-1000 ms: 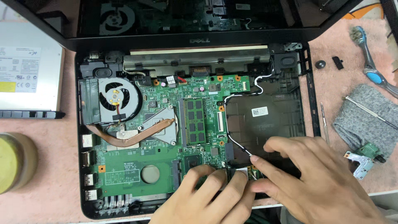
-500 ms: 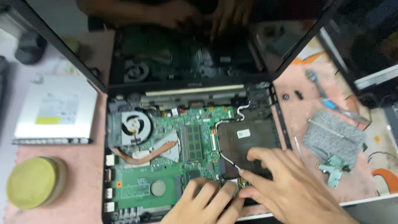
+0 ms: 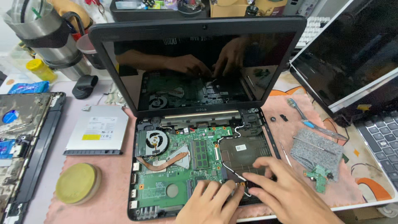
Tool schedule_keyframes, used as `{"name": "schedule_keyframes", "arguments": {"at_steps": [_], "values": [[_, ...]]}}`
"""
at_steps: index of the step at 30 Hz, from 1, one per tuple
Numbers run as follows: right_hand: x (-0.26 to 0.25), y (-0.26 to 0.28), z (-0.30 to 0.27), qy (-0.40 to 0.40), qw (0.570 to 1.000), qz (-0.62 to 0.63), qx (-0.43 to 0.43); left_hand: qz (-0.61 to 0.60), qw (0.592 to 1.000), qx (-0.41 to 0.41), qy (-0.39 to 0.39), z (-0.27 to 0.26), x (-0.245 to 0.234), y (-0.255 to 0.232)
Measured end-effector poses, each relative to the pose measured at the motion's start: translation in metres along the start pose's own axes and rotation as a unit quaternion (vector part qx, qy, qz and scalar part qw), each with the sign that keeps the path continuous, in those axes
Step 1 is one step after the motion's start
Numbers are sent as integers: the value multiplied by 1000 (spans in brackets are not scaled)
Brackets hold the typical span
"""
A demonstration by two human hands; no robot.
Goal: The person works on the internal components of a disassembled laptop, connecting a ribbon cable to the motherboard and securing a small circuit board. They then use a screwdriver to fasten screws near the screen hinge and handle a CD drive.
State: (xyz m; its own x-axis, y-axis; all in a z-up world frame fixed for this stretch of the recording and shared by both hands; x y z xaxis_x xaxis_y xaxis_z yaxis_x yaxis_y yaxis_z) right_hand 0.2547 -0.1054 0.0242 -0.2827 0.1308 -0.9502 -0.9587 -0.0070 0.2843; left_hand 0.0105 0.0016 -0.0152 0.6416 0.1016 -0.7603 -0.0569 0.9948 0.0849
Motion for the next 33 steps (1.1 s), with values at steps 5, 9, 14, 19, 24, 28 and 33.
{"name": "schedule_keyframes", "arguments": {"at_steps": [5,9,14,19,24,28,33], "values": [[-8,-7,-18,-50,996,63,39,-62,998,-9,25,6,-9,-3],[-20,-13,-30,-72,992,90,58,-78,997,22,19,9,-16,0],[-38,-15,-35,-99,985,78,121,-84,995,45,8,9,-16,0],[-50,-23,-41,-126,977,-11,171,-112,992,50,6,7,-19,1],[-64,-37,-45,-160,978,16,131,-112,993,38,13,10,-25,1],[-75,-47,-49,-179,972,-30,148,-110,992,50,25,6,-21,3],[-74,-61,-57,-191,968,-16,163,-104,993,53,25,7,-23,3]]}}
Point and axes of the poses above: each hand's wrist, its own z-axis towards the middle knuckle, its own x-axis out of the palm, y = z × x, the point moved 1 cm from there along z, towards the middle knuckle, and after that the axes turned 10 degrees about x, right-handed, at the moved point
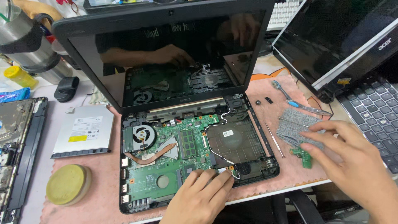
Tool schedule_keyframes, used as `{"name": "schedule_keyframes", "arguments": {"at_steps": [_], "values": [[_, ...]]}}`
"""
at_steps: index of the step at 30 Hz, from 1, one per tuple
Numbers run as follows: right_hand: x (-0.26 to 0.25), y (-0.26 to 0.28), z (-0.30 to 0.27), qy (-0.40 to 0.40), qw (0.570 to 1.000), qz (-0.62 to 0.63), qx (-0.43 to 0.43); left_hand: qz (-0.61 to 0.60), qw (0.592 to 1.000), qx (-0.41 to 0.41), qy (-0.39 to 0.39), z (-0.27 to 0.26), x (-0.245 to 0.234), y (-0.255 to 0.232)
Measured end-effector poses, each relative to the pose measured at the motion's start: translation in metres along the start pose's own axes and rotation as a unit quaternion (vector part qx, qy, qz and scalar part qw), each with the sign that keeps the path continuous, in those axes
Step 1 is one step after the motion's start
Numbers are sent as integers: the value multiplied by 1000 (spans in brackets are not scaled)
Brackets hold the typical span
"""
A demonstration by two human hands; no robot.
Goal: The person works on the internal components of a disassembled laptop, connecting a ribbon cable to the motherboard and securing a small circuit board. They then use a screwdriver to fasten screws near the screen hinge and handle a CD drive.
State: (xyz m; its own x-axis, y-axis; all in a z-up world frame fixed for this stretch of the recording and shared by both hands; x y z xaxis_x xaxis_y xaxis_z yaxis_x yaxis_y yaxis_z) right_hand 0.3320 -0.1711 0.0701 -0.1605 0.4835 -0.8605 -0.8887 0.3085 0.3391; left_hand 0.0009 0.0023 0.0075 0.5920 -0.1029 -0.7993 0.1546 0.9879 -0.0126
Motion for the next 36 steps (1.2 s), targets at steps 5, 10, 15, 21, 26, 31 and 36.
{"name": "schedule_keyframes", "arguments": {"at_steps": [5,10,15,21,26,31,36], "values": [[-2,5,2,13,1000,-14,10,6,1000,2,6,0,-1,1],[0,11,4,9,999,-29,-35,10,1000,3,13,0,-3,1],[1,12,3,48,999,-4,-16,7,999,-5,36,3,-8,0],[1,6,-3,45,999,-6,-19,-7,999,-15,30,4,-8,0],[1,4,-7,28,999,-13,-14,-20,999,-24,16,-3,-3,2],[2,-4,-13,32,999,-6,-3,-26,999,-32,6,3,-7,2],[-5,-16,-20,30,998,-43,38,-24,998,-38,45,6,-7,1]]}}
Point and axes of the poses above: each hand's wrist, its own z-axis towards the middle knuckle, its own x-axis out of the palm, y = z × x, the point moved 1 cm from there along z, towards the middle knuckle, and after that the axes turned 10 degrees about x, right-handed, at the moved point
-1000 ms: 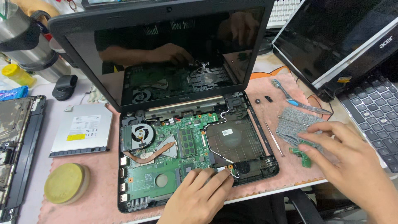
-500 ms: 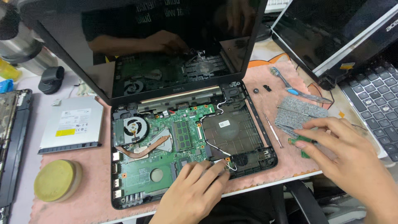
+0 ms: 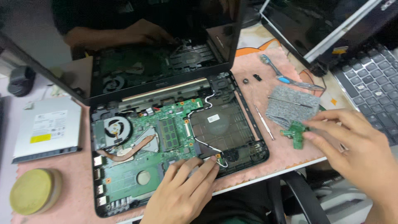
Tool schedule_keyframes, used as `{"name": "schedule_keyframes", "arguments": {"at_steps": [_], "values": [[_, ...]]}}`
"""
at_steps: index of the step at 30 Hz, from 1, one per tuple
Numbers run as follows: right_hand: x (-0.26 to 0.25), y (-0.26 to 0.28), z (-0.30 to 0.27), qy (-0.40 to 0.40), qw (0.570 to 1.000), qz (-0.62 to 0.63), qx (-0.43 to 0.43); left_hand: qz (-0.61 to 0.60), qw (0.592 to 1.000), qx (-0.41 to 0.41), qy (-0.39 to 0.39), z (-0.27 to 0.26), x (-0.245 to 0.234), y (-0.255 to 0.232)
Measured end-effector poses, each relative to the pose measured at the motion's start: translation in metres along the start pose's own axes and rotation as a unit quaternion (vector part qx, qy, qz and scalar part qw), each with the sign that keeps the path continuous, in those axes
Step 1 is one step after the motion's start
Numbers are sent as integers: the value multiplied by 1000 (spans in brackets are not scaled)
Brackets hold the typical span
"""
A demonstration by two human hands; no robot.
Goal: The person works on the internal components of a disassembled laptop, connecting a ribbon cable to the motherboard and securing a small circuit board. They then use a screwdriver to fasten screws near the screen hinge and handle a CD drive.
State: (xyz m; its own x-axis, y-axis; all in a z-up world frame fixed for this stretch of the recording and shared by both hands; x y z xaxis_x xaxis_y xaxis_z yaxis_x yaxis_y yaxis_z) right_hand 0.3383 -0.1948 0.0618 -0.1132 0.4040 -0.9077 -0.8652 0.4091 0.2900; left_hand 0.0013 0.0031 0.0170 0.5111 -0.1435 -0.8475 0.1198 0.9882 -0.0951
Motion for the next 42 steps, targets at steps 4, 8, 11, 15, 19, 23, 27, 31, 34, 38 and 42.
{"name": "schedule_keyframes", "arguments": {"at_steps": [4,8,11,15,19,23,27,31,34,38,42], "values": [[-5,-11,-6,-58,998,-15,31,18,1000,8,15,-5,6,1],[-4,-30,-9,-57,998,-15,0,50,998,6,31,-9,13,1],[-10,-17,-5,-5,1000,-2,-10,89,996,25,4,-10,19,4],[-4,-14,-8,52,995,-9,80,103,995,-2,16,-8,25,3],[8,-8,-6,61,997,23,45,135,990,19,-29,3,17,4],[18,-2,-5,99,993,35,59,107,994,22,-28,0,15,6],[23,-2,-7,121,989,19,85,113,992,40,-39,-3,15,10],[17,5,-5,136,982,45,124,71,997,32,-20,-4,13,8],[17,7,-6,141,977,57,147,63,997,34,-18,-4,12,9],[13,20,-4,64,984,116,120,22,1000,15,3,-5,10,7],[18,22,-3,68,968,157,186,38,999,14,4,-9,22,7]]}}
Point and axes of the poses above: each hand's wrist, its own z-axis towards the middle knuckle, its own x-axis out of the palm, y = z × x, the point moved 1 cm from there along z, towards the middle knuckle, and after that the axes turned 10 degrees about x, right-handed, at the moved point
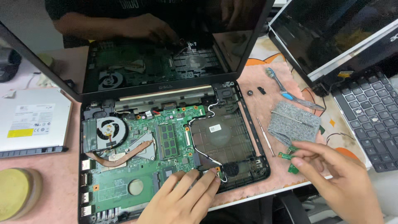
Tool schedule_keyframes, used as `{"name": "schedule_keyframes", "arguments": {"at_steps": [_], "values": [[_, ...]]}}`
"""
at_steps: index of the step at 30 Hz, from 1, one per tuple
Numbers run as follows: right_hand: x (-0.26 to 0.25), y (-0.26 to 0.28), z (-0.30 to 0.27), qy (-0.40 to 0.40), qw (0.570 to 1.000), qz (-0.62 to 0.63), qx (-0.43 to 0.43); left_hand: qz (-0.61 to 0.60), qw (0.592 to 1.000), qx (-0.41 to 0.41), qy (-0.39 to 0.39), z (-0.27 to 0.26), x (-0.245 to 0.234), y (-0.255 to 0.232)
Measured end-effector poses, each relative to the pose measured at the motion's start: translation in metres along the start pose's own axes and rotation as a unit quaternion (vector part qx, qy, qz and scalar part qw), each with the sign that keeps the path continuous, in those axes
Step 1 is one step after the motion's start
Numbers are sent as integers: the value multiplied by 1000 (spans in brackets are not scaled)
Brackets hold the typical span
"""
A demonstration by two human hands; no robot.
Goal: The person works on the internal components of a disassembled laptop, connecting a ribbon cable to the motherboard and securing a small circuit board. They then use a screwdriver to fasten screws near the screen hinge and handle a CD drive.
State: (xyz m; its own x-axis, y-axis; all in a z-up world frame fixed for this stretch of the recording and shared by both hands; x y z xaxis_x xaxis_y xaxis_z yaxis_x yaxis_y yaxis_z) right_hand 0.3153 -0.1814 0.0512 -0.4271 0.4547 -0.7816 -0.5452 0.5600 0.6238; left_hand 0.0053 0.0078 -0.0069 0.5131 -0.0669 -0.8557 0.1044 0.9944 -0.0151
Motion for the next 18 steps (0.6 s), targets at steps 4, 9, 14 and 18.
{"name": "schedule_keyframes", "arguments": {"at_steps": [4,9,14,18], "values": [[10,0,1,27,991,122,48,-4,1000,-6,-8,-1,3,1],[19,16,-3,24,965,230,126,14,999,-5,-28,1,6,1],[27,18,-2,42,960,267,69,16,999,-17,-39,5,4,3],[37,15,1,45,962,271,10,36,998,-28,-35,6,3,2]]}}
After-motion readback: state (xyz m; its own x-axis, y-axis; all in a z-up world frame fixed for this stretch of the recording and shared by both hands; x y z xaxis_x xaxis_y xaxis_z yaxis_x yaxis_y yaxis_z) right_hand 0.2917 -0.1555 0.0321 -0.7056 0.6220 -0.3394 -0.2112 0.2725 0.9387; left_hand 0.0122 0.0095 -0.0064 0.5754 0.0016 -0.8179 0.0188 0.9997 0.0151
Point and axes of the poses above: each hand's wrist, its own z-axis towards the middle knuckle, its own x-axis out of the palm, y = z × x, the point moved 1 cm from there along z, towards the middle knuckle, and after that the axes turned 10 degrees about x, right-handed, at the moved point
